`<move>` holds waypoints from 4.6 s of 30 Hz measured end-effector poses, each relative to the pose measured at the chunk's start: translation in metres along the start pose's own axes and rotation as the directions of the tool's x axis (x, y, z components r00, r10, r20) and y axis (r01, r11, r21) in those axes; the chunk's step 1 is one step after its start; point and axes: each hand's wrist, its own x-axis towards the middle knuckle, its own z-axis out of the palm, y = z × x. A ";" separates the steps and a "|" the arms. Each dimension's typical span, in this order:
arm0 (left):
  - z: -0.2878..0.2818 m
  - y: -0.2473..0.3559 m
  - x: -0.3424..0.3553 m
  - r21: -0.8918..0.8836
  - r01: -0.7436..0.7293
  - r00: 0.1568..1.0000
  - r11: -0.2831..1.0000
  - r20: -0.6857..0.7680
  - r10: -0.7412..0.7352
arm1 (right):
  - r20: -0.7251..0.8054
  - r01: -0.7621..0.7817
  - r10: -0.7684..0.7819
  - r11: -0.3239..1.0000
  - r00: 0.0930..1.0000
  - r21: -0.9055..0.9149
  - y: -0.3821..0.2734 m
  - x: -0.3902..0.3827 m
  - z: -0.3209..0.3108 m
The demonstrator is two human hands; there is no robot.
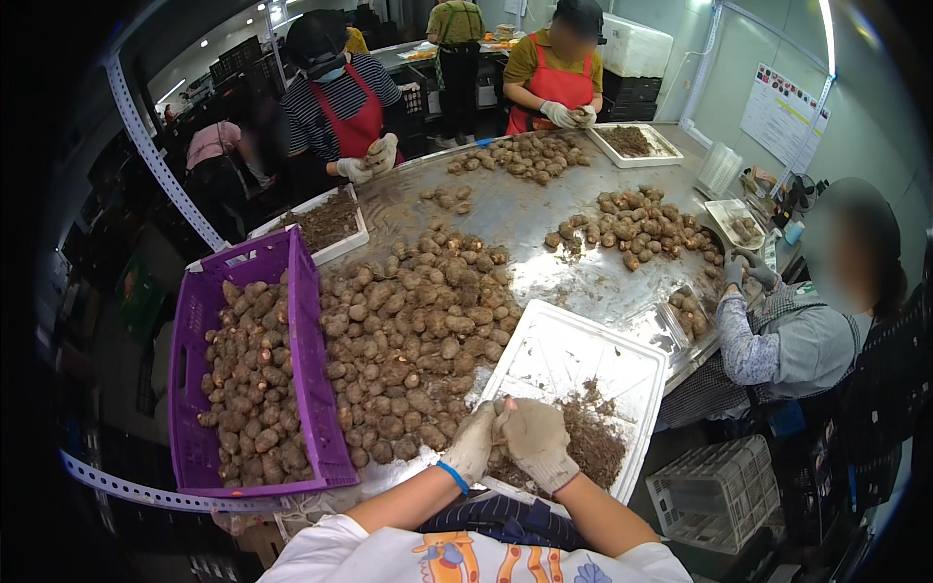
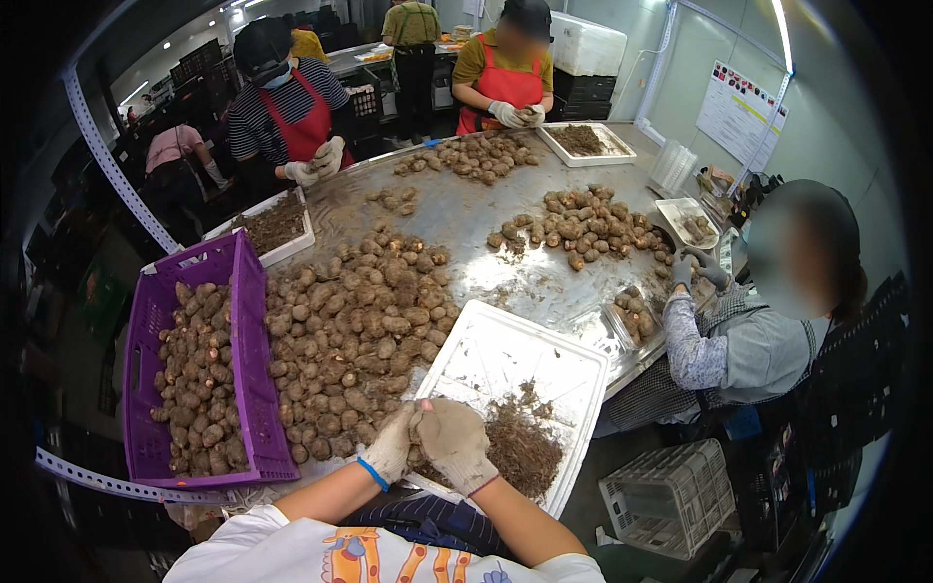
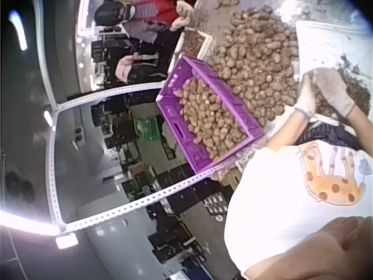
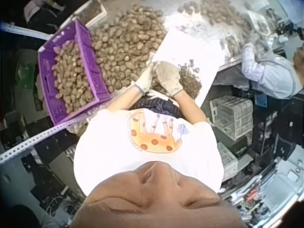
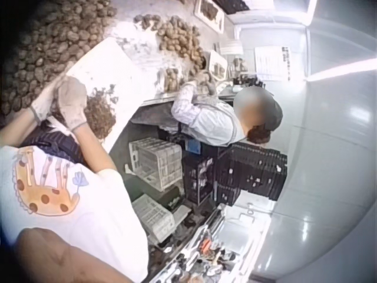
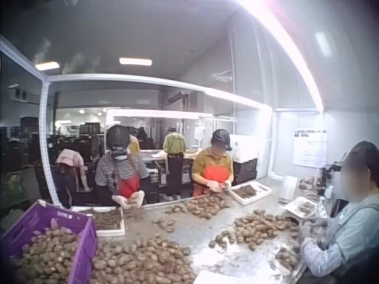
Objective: The person peels small brown root vegetables by hand, removing outer skin and placing the peeled items into a white tray. Other workers at the same table perform similar peeling tasks. The camera wearer handles the vegetables one at a time and discards the peelings into a separate tray.
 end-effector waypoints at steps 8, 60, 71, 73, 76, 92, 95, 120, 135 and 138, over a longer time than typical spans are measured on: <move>0.011 0.030 -0.015 0.020 0.066 0.998 0.998 -0.004 -0.066 | -0.335 0.252 -0.163 0.936 0.928 0.245 -0.020 -0.012 -0.012; 0.027 0.062 -0.053 0.186 -0.146 0.985 0.972 0.121 0.125 | -0.264 0.324 -0.264 0.920 0.928 0.219 -0.027 -0.030 -0.055; 0.039 0.039 -0.050 0.531 -0.841 0.397 0.100 0.482 0.781 | 0.362 -0.457 0.334 0.275 0.870 0.846 -0.002 -0.006 -0.027; 0.035 0.031 -0.054 0.442 -0.815 0.564 0.376 0.451 0.692 | 0.484 -0.494 0.320 -0.055 0.814 0.868 0.005 -0.013 -0.018; 0.034 0.042 -0.046 0.227 -0.568 0.819 0.791 0.243 0.519 | 0.255 -0.274 0.248 0.044 0.934 0.961 0.000 -0.027 -0.026; 0.026 0.037 -0.050 0.404 -0.531 0.835 0.745 0.098 0.542 | -0.278 0.255 -0.152 0.886 0.949 0.387 -0.006 -0.032 -0.030; 0.023 0.028 -0.048 0.424 -0.582 0.794 0.693 0.114 0.597 | -0.187 0.121 -0.043 0.898 0.981 0.424 -0.008 -0.034 -0.037; 0.023 0.074 -0.070 0.248 -0.354 0.891 0.902 0.381 0.246 | -0.144 0.307 -0.275 0.898 0.951 0.314 -0.005 -0.035 -0.061; 0.003 0.052 -0.038 0.205 -0.169 0.982 0.964 0.114 0.148 | -0.098 0.170 -0.141 0.870 0.985 0.462 -0.008 -0.041 -0.059; 0.014 0.058 -0.055 0.037 -0.134 0.955 0.990 0.271 0.119 | -0.007 0.156 -0.161 0.947 0.987 0.282 -0.012 -0.036 -0.067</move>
